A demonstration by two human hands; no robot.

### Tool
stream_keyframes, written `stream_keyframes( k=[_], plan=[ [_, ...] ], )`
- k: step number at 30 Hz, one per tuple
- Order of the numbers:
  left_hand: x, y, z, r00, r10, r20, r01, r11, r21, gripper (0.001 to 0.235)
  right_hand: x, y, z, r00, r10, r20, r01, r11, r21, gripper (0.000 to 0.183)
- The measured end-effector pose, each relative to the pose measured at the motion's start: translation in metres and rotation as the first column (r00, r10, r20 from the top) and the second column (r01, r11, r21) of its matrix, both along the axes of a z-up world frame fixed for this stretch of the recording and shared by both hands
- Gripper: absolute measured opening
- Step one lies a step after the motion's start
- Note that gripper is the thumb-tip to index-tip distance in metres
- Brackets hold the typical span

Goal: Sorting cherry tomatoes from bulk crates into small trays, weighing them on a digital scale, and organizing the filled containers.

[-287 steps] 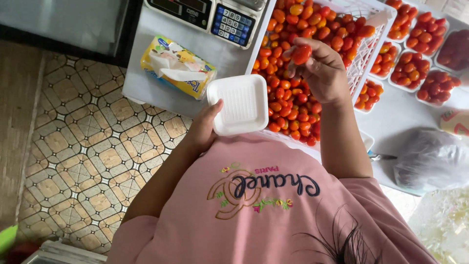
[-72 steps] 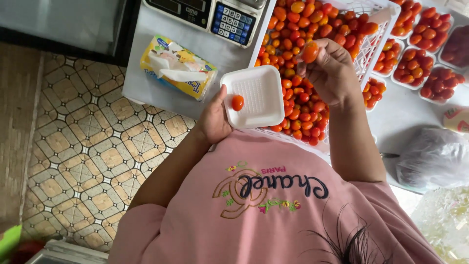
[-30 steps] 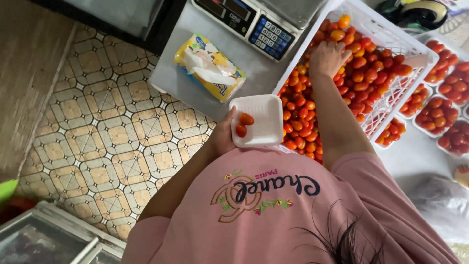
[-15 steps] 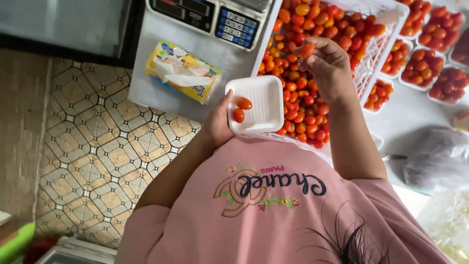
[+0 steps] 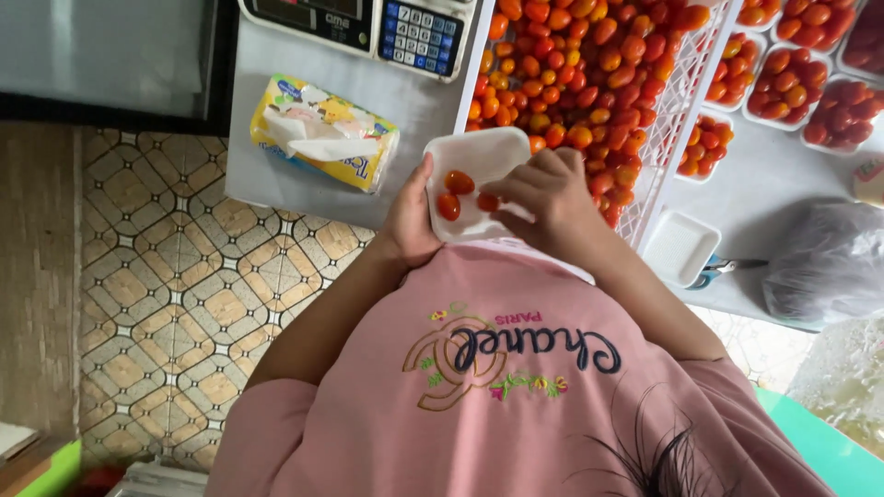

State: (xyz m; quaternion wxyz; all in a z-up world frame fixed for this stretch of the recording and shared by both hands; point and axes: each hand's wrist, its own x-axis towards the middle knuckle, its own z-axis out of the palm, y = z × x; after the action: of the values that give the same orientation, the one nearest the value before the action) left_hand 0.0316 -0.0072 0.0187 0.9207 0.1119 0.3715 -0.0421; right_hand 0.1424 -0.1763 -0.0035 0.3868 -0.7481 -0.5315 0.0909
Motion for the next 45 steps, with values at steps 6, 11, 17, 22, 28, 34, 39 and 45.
stream_keyframes(
  k=[6,11,17,22,28,34,39,45],
  plan=[
    [-0.008,0.004,-0.017,0.999,0.002,-0.032,-0.003,1.0,-0.006,0.064,0.058,0.012,-0.052,0.908,-0.195,-0.371,0.218,0.976,0.021,0.024],
    [-0.041,0.016,-0.084,0.999,0.003,0.045,0.003,0.99,-0.139,0.066,0.137,0.01,-0.158,0.725,-0.548,-0.417,0.457,0.836,-0.304,0.019],
    [-0.064,0.02,-0.099,0.994,0.108,0.002,-0.108,0.994,-0.028,0.062,0.192,0.021,-0.212,0.721,-0.691,-0.046,0.689,0.722,-0.054,0.023],
    [-0.061,0.016,-0.094,0.989,0.14,0.044,-0.137,0.989,-0.064,0.073,0.176,0.058,-0.212,0.827,-0.388,0.406,0.557,0.658,-0.506,0.035],
    [-0.052,0.012,-0.081,0.992,0.129,0.016,-0.128,0.991,-0.044,0.066,0.167,0.033,-0.197,0.895,-0.358,0.265,0.444,0.764,-0.467,0.024],
    [-0.05,0.013,-0.09,0.996,0.09,-0.026,-0.09,0.996,-0.003,0.059,0.154,-0.017,-0.079,0.463,-0.102,-0.88,0.39,0.916,0.098,0.026],
    [-0.034,0.018,-0.064,0.998,0.034,0.06,-0.032,0.999,-0.03,0.069,0.143,-0.049,-0.036,0.591,-0.227,-0.774,0.408,0.912,0.044,0.028],
    [-0.013,0.029,-0.014,0.994,0.101,0.046,-0.108,0.973,0.203,0.056,0.122,-0.083,-0.058,0.736,-0.622,-0.268,0.436,0.738,-0.515,0.024]
  ],
)
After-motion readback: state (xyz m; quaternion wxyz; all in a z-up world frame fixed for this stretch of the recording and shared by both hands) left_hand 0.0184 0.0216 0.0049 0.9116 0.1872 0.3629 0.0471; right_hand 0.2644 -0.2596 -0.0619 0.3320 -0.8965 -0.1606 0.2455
